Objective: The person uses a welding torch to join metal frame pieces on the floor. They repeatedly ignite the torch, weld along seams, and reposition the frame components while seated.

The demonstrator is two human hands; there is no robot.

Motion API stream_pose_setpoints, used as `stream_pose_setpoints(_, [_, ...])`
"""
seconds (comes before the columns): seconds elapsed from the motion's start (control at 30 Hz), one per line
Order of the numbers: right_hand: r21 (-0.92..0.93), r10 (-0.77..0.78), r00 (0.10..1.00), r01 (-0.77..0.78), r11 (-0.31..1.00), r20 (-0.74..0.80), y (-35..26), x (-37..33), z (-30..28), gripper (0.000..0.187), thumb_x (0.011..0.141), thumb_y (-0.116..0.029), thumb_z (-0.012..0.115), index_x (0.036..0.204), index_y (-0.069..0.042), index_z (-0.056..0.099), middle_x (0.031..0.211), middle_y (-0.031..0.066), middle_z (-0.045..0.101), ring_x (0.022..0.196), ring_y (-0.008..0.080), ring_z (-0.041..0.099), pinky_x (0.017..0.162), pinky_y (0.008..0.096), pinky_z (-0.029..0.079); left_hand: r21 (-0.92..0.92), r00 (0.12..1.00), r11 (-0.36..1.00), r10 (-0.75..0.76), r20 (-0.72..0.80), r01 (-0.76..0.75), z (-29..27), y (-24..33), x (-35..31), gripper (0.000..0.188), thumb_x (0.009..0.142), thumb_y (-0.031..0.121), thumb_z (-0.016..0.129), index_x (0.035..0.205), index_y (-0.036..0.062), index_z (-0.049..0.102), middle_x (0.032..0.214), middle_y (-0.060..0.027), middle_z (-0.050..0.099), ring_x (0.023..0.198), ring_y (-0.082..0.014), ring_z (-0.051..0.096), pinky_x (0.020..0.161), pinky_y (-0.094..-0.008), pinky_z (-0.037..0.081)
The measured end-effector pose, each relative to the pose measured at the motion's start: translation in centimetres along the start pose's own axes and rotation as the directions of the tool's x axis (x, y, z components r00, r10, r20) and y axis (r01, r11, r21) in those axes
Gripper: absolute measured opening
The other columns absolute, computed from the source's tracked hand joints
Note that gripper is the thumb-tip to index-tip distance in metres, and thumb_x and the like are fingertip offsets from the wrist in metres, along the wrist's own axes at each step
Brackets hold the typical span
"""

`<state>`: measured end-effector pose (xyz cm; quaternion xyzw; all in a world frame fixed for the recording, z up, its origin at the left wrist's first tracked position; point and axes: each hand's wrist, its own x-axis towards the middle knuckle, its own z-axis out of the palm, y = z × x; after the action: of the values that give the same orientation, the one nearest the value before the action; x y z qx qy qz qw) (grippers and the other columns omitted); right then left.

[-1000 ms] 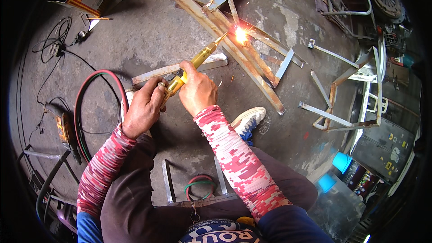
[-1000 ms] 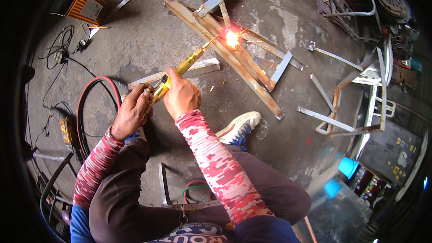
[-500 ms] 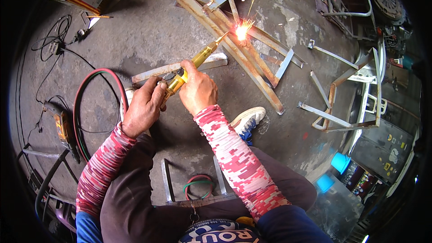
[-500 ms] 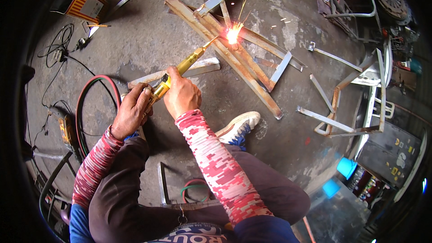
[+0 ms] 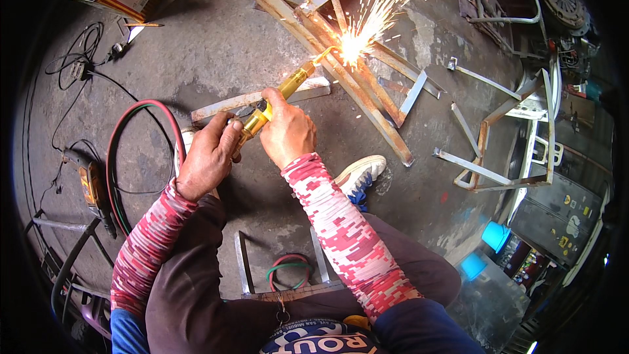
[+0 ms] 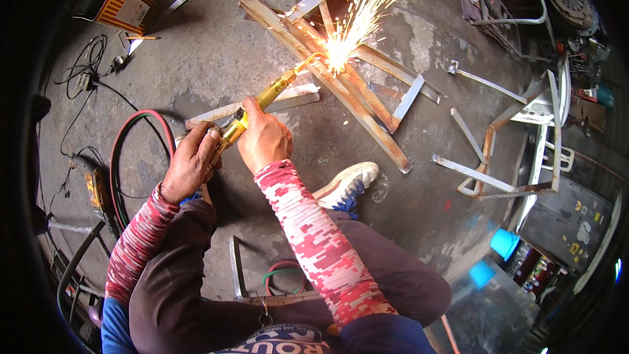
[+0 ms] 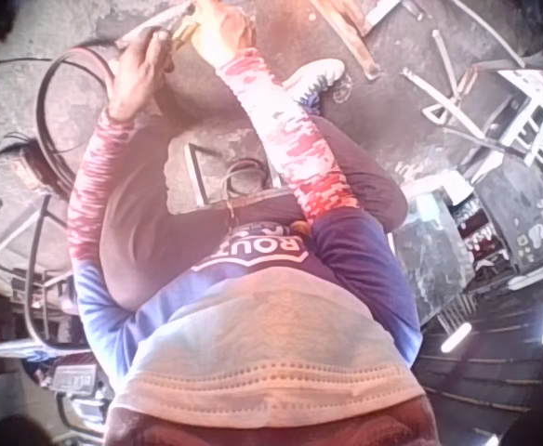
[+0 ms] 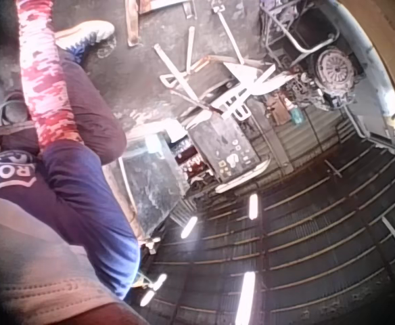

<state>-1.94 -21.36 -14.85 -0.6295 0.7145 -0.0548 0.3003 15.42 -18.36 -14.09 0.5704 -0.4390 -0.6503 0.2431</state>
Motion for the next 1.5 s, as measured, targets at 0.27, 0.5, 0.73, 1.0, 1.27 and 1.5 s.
stream_pose_setpoints(0.27, [0.009,-0.016,1.0,0.016,1.0,0.004,-0.02,-0.11,-0.06,0.046,0.086,-0.006,0.063,0.129,-0.019,0.059,0.09,0.0251,0.072,0.089,0.0464,0.071,0.079,0.0562,0.054,-0.025,0.999,0.999,0.031,0.016,-0.031,-0.15,-0.27,-0.02,0.034,0.111,0.031,0.042,0.13,0.0052,0.054,0.075,-0.0031,0.058,0.056,-0.0086,0.053,0.049,-0.0245,0.041])
stream_pose_setpoints(0.5, [0.013,-0.027,0.999,0.027,1.0,-0.021,0.04,-0.25,0.11,0.048,0.086,-0.006,0.063,0.131,-0.02,0.059,0.09,0.0246,0.072,0.089,0.046,0.071,0.079,0.0558,0.054,-0.004,0.999,1.0,0.022,0.028,-0.022,-0.31,-0.2,-0.09,0.034,0.111,0.031,0.041,0.131,0.0069,0.054,0.073,-0.0033,0.059,0.052,-0.008,0.05,0.049,-0.0246,0.04])
stream_pose_setpoints(0.73, [0.0,-0.002,1.0,0.002,1.0,0.016,-0.22,-0.21,-0.21,0.048,0.087,-0.006,0.063,0.132,-0.02,0.059,0.091,0.0247,0.073,0.09,0.0462,0.071,0.08,0.056,0.054,-0.004,0.999,1.0,0.031,0.014,-0.031,-0.25,-0.37,-0.07,0.034,0.111,0.031,0.042,0.131,0.0066,0.054,0.074,-0.0036,0.06,0.054,-0.0082,0.052,0.049,-0.0242,0.04])
stream_pose_setpoints(1.0, [0.0,-0.018,1.0,0.018,1.0,-0.007,-0.03,-0.16,0.03,0.048,0.086,-0.005,0.063,0.132,-0.019,0.059,0.095,0.0244,0.073,0.093,0.0456,0.071,0.082,0.0558,0.054,-0.012,1.0,1.0,0.001,0.006,-0.001,-0.07,-0.07,-0.09,0.035,0.112,0.034,0.043,0.128,0.0046,0.054,0.074,-0.0034,0.059,0.055,-0.0084,0.053,0.048,-0.0241,0.041])
stream_pose_setpoints(1.27, [0.022,-0.013,1.0,0.013,1.0,0.003,-0.21,-0.38,-0.34,0.049,0.086,-0.004,0.063,0.132,-0.019,0.06,0.097,0.0234,0.074,0.094,0.045,0.071,0.084,0.055,0.054,-0.012,1.0,1.0,0.002,0.008,-0.001,-0.04,-0.15,-0.13,0.035,0.113,0.037,0.044,0.118,0.0043,0.055,0.074,-0.003,0.058,0.056,-0.0089,0.054,0.046,-0.0241,0.04])
stream_pose_setpoints(1.5, [-0.001,0.001,1.0,-0.001,1.0,0.015,-0.14,-0.36,-0.22,0.05,0.085,-0.005,0.062,0.133,-0.019,0.06,0.096,0.0233,0.074,0.094,0.0449,0.071,0.084,0.0551,0.054,-0.002,1.0,1.0,0.005,0.017,-0.005,-0.16,-0.33,-0.21,0.037,0.112,0.039,0.046,0.118,0.0033,0.056,0.077,-0.0031,0.058,0.057,-0.0096,0.055,0.046,-0.0249,0.04])
